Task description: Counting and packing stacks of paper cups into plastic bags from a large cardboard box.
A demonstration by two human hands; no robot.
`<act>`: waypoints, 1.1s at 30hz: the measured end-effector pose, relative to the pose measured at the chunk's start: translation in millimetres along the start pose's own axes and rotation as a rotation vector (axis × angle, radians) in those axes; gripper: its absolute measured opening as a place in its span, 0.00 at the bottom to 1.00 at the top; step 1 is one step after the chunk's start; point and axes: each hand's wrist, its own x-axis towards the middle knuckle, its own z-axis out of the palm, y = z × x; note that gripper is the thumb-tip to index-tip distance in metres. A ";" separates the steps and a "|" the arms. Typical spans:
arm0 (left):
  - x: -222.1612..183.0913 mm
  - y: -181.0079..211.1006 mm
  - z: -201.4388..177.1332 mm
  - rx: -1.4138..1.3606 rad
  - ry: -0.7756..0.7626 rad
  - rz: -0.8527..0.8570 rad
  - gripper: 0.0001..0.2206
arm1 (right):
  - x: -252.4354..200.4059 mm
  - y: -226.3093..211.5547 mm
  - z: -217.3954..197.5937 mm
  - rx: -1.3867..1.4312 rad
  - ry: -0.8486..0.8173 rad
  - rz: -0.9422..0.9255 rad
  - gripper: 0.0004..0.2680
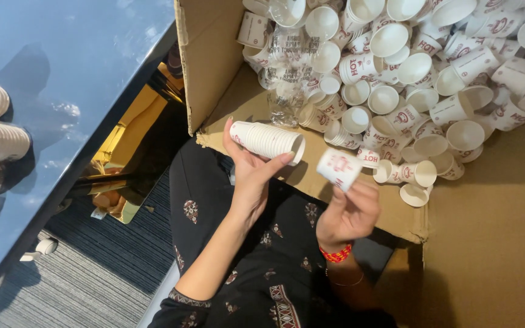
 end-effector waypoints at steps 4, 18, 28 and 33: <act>-3.0 -7.9 -2.6 -0.020 -0.072 -0.035 0.57 | 4.8 0.8 0.8 -0.167 -0.313 0.100 0.04; 3.5 14.3 -12.7 -0.085 -0.219 -0.173 0.63 | 60.0 12.6 -33.8 -0.872 -0.599 0.033 0.14; 0.6 4.5 -14.8 -0.177 -0.426 -0.216 0.63 | 50.5 38.9 -44.7 -0.626 -0.313 0.371 0.05; 1.4 6.0 -12.0 -0.102 -0.360 -0.208 0.64 | 43.6 26.6 -43.9 -0.327 -0.341 0.286 0.06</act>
